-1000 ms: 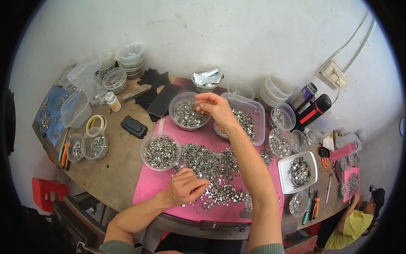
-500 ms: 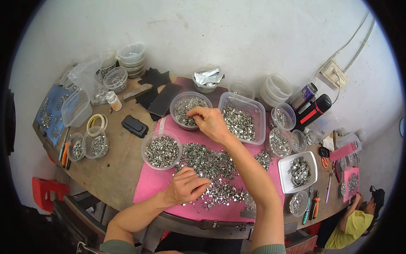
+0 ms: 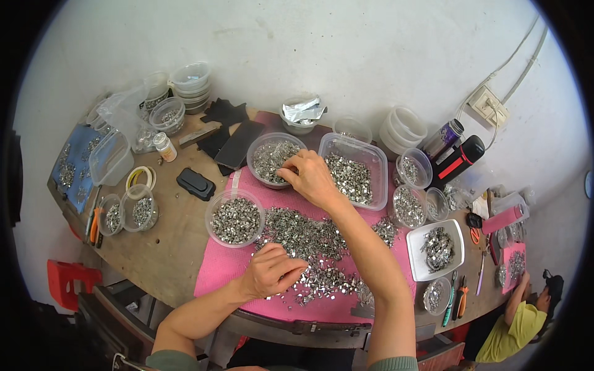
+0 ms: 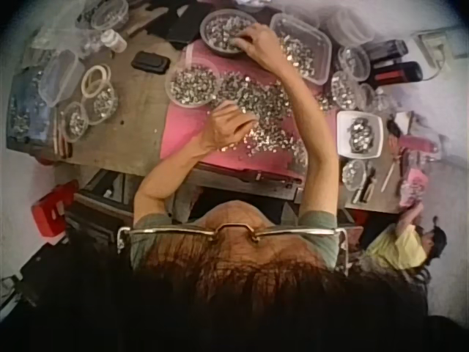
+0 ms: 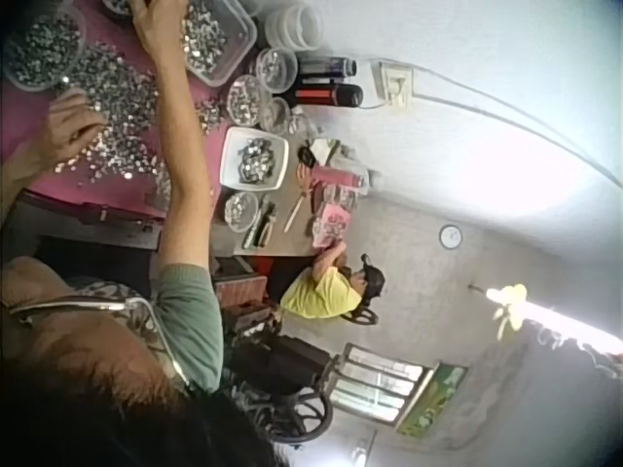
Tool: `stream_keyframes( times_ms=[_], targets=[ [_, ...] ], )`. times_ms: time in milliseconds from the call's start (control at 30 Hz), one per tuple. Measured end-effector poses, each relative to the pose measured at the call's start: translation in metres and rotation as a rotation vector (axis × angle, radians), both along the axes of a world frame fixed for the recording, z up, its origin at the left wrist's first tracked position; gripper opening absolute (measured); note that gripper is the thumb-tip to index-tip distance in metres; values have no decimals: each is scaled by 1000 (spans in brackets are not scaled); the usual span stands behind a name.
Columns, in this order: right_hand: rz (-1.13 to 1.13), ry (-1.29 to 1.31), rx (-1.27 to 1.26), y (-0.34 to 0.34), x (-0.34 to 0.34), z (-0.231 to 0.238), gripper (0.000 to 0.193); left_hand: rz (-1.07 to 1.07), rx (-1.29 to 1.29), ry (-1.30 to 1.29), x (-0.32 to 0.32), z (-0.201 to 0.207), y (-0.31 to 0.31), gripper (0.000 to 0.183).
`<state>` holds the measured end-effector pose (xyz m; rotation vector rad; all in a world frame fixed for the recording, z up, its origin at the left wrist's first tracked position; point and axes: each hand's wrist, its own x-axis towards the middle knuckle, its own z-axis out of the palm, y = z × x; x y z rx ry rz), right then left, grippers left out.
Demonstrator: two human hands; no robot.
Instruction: The person puts on eyeglasses, arranges metal pieces into a metal fixture by hand, and presses them using a manual press machine. The person then returns to the workbench and sorts metal pieces into plastic containers by hand.
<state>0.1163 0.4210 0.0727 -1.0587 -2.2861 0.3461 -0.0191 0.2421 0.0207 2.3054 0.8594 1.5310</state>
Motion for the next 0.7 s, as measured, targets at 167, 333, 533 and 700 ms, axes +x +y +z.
stream_keyframes(
  times_ms=[167,333,533,700],
  targets=[
    [-22,-16,39,1,-5,-6,12,2,-2,-3,-1,-1,-1,15],
    [-1,38,-12,0,-1,-6,12,-5,-5,12,-1,-1,-2,15],
    [6,36,6,4,2,-10,12,-4,-1,23,-1,-1,-2,15],
    [20,66,-103,1,2,-1,15,-7,-7,23,-1,-1,-2,15]
  ],
)
